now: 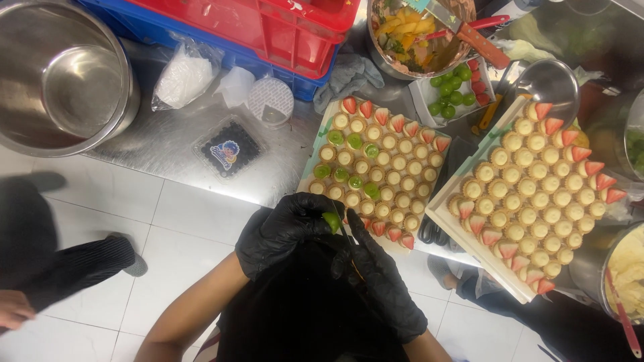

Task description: Cutting grapes and placing them on small tartlets.

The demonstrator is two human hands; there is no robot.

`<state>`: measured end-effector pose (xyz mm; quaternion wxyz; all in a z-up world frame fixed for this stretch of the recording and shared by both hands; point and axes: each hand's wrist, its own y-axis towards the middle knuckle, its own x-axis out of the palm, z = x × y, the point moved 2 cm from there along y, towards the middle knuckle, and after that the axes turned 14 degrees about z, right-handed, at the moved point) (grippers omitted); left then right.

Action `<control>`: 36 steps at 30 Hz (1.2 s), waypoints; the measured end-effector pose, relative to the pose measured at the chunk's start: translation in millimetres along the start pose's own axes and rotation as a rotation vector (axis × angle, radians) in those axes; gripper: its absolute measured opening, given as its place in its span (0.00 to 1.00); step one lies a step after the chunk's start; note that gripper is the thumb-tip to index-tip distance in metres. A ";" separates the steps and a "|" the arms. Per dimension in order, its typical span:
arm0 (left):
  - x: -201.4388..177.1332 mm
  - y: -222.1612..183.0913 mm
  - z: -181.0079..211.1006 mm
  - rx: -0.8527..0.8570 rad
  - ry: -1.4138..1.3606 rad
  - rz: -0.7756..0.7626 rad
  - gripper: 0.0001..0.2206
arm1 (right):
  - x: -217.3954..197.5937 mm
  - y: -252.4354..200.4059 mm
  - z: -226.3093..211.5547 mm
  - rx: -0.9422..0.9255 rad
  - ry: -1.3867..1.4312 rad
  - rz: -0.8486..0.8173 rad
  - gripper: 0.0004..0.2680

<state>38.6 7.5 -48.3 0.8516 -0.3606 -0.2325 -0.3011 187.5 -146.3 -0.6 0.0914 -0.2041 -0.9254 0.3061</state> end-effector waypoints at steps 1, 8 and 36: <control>-1.0 -0.1 1.2 0.005 0.023 -0.022 0.11 | 3.7 -1.7 -8.7 -0.106 0.048 -0.053 0.24; 6.4 -4.4 17.2 -0.051 0.106 0.029 0.13 | 4.0 -5.0 -0.5 -0.081 0.028 -0.034 0.24; 17.7 -28.3 41.5 0.234 0.559 0.108 0.10 | 5.4 11.0 -3.6 -0.138 0.020 -0.194 0.30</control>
